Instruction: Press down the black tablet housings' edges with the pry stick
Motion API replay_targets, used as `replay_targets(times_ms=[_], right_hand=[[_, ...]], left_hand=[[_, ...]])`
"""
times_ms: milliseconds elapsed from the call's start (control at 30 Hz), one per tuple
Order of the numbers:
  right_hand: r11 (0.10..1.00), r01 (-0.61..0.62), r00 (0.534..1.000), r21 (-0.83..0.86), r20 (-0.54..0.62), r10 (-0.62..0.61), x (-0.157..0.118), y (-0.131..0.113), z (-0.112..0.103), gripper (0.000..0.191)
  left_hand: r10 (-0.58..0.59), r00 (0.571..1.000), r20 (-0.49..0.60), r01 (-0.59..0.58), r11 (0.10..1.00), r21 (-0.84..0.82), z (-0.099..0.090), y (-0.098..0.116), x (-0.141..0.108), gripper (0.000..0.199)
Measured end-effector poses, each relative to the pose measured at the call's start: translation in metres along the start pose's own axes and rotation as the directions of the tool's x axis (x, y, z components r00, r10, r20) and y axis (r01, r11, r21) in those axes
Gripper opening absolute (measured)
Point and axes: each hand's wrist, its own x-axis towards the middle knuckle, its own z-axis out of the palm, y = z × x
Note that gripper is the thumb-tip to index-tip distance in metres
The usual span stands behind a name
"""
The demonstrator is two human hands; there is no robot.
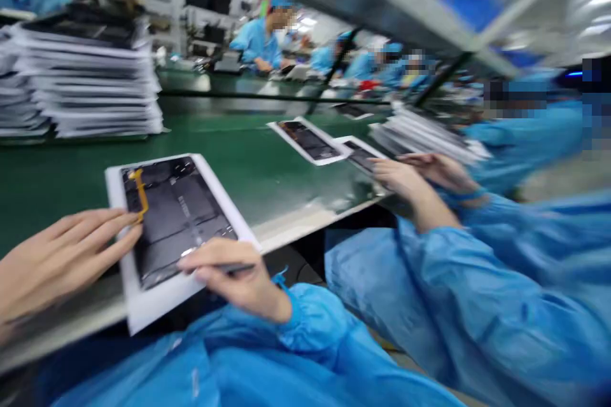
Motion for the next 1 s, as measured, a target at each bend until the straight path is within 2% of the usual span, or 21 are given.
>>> replay_targets(times_ms=[67,133,167,267,400,567,667,800,867,1000], right_hand=[[0.999,0.03,0.988,-0.012,-0.149,-0.032,-0.002,0.001,-0.004,0.016],[0.996,0.087,0.98,0.001,-0.181,-0.086,-0.001,0.007,-0.006,0.017],[0.994,0.106,0.978,-0.001,-0.179,-0.104,-0.001,0.01,-0.006,0.022],[0.982,0.181,0.98,-0.054,-0.078,-0.185,-0.001,0.015,-0.003,0.032],[0.93,0.314,0.949,-0.191,0.06,-0.308,-0.001,0.014,0.006,0.034],[0.877,0.373,0.928,-0.301,0.12,-0.354,0.002,0.014,0.014,0.031],[0.911,0.308,0.95,-0.274,0.04,-0.309,0.005,0.015,0.009,0.032],[0.957,0.142,0.984,-0.252,-0.066,-0.164,0.009,0.015,-0.002,0.028],[0.964,0.109,0.99,-0.244,-0.061,-0.127,0.009,0.013,-0.003,0.025],[0.961,0.127,0.991,-0.244,-0.009,-0.133,0.005,0.008,0.001,0.024]], left_hand=[[-0.086,0.995,0.054,0.087,0.996,-0.013,-0.026,0.026,0.008,0.081],[-0.221,0.975,0.02,0.22,0.975,0.018,-0.039,0.046,0.013,0.07],[-0.282,0.959,0.031,0.281,0.959,0.027,-0.042,0.054,0.013,0.057],[-0.44,0.897,0.032,0.441,0.897,-0.034,-0.04,0.077,0.006,0.029],[-0.535,0.843,0.043,0.535,0.831,-0.151,-0.029,0.098,-0.002,0.024],[-0.569,0.822,0.003,0.554,0.799,-0.235,-0.016,0.098,0.009,0.019],[-0.519,0.852,0.072,0.518,0.813,-0.265,-0.012,0.091,0.019,0.014],[-0.459,0.876,0.145,0.481,0.829,-0.283,-0.01,0.081,0.023,0.015],[-0.439,0.879,0.186,0.476,0.837,-0.27,-0.012,0.077,0.021,0.017],[-0.391,0.871,0.299,0.466,0.85,-0.246,-0.021,0.069,0.019,0.019]])
